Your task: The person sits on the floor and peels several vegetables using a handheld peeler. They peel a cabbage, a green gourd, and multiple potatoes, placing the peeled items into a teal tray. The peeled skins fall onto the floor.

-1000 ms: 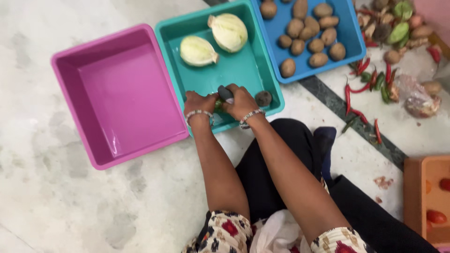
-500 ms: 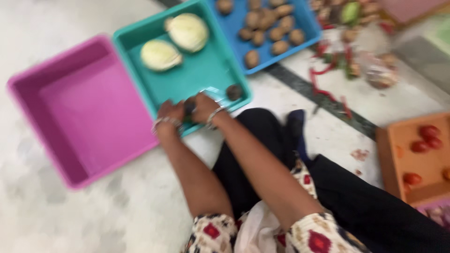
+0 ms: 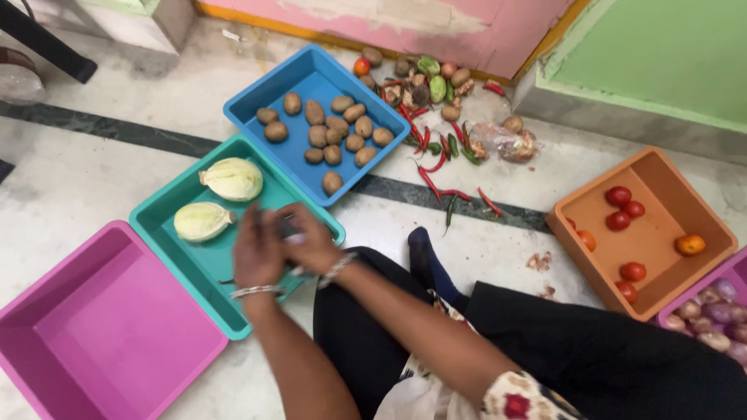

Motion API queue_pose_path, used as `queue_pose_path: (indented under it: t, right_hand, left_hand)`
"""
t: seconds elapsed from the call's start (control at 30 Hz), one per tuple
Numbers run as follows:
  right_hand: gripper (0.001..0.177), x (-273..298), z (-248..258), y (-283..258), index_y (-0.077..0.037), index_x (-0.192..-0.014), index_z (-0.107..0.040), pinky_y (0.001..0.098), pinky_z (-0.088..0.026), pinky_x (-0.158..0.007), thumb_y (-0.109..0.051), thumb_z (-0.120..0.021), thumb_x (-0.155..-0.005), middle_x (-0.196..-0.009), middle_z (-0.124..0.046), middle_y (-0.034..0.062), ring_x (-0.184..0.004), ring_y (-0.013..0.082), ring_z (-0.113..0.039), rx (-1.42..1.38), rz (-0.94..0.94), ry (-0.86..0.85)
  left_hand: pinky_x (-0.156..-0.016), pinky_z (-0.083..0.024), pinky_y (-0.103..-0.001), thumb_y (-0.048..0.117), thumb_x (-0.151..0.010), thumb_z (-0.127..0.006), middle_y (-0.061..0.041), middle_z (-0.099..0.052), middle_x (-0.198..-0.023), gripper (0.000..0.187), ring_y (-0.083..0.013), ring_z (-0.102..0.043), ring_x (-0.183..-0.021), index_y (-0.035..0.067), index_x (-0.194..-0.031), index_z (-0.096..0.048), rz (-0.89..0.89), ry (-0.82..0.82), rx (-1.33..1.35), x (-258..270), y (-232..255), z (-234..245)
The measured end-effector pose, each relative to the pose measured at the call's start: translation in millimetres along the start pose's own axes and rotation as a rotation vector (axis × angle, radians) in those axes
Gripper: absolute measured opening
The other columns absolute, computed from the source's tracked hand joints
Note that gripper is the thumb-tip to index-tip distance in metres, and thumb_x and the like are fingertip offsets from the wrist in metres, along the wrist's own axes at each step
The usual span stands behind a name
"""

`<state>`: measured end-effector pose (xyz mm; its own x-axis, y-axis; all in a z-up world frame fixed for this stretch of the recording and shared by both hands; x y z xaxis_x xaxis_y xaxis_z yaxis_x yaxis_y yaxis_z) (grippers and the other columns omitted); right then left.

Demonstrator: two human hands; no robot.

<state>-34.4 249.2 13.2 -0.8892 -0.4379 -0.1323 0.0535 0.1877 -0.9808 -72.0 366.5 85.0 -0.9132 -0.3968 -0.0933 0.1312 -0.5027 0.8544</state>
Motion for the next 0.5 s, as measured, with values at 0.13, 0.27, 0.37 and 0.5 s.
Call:
queue_pose_path:
  t: [0.13, 0.27, 0.37, 0.5]
  right_hand:
    - [0.069, 17.9, 161.9, -11.6, -0.008, -0.140, -0.055, 0.0316, -0.052, -0.061, -0.006, -0.077, -0.075, -0.110, -0.065, 0.0104, -0.078, 0.0197, -0.063, -0.201, -0.175, 0.253]
    - [0.039, 43.6, 307.1, -40.6, -0.003, -0.124, -0.065, 0.0263, -0.061, -0.074, -0.002, -0.070, -0.085, -0.103, -0.071, 0.0074, -0.086, 0.0121, -0.071, -0.070, -0.151, 0.371]
    - [0.033, 45.6, 379.8, -47.4, 0.002, -0.120, -0.070, 0.0287, -0.060, -0.074, 0.002, -0.070, -0.086, -0.100, -0.072, 0.0102, -0.082, 0.0147, -0.071, 0.061, -0.173, 0.462]
    - [0.042, 2.8, 445.9, -35.5, 0.001, -0.120, -0.067, 0.0325, -0.059, -0.072, -0.009, -0.078, -0.082, -0.100, -0.074, 0.0103, -0.084, 0.0192, -0.072, 0.268, -0.229, 0.446]
  left_hand:
    - [-0.079, -0.055, -0.054, 0.045, -0.095, -0.062, -0.025, -0.072, -0.112, 0.062, -0.0462, -0.070, -0.097, 0.005, -0.143, -0.053, -0.238, -0.189, 0.008, 0.9, 94.8, -104.9]
    - [-0.085, -0.053, -0.054, 0.041, -0.095, -0.066, -0.027, -0.070, -0.111, 0.066, -0.0470, -0.066, -0.102, 0.004, -0.145, -0.043, -0.315, -0.607, -0.079, -17.5, 143.0, -240.8]
    - [-0.090, -0.053, -0.052, 0.037, -0.094, -0.067, -0.027, -0.070, -0.114, 0.054, -0.0449, -0.066, -0.108, 0.007, -0.137, -0.053, -0.347, -0.688, -0.036, -51.1, 149.1, -339.6]
    - [-0.092, -0.054, -0.050, 0.035, -0.090, -0.072, -0.024, -0.071, -0.115, 0.052, -0.0427, -0.067, -0.110, 0.008, -0.132, -0.058, -0.389, -0.568, 0.036, -110.4, 137.5, -431.5]
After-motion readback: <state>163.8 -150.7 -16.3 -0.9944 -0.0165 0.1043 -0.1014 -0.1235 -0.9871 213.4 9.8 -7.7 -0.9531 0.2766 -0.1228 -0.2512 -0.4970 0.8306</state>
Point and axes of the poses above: each hand's wrist, its own x-axis away from the middle knuckle, its own z-axis out of the back of the hand, y = z × x, the point moved 4 cm from there along -x, towards the middle knuckle
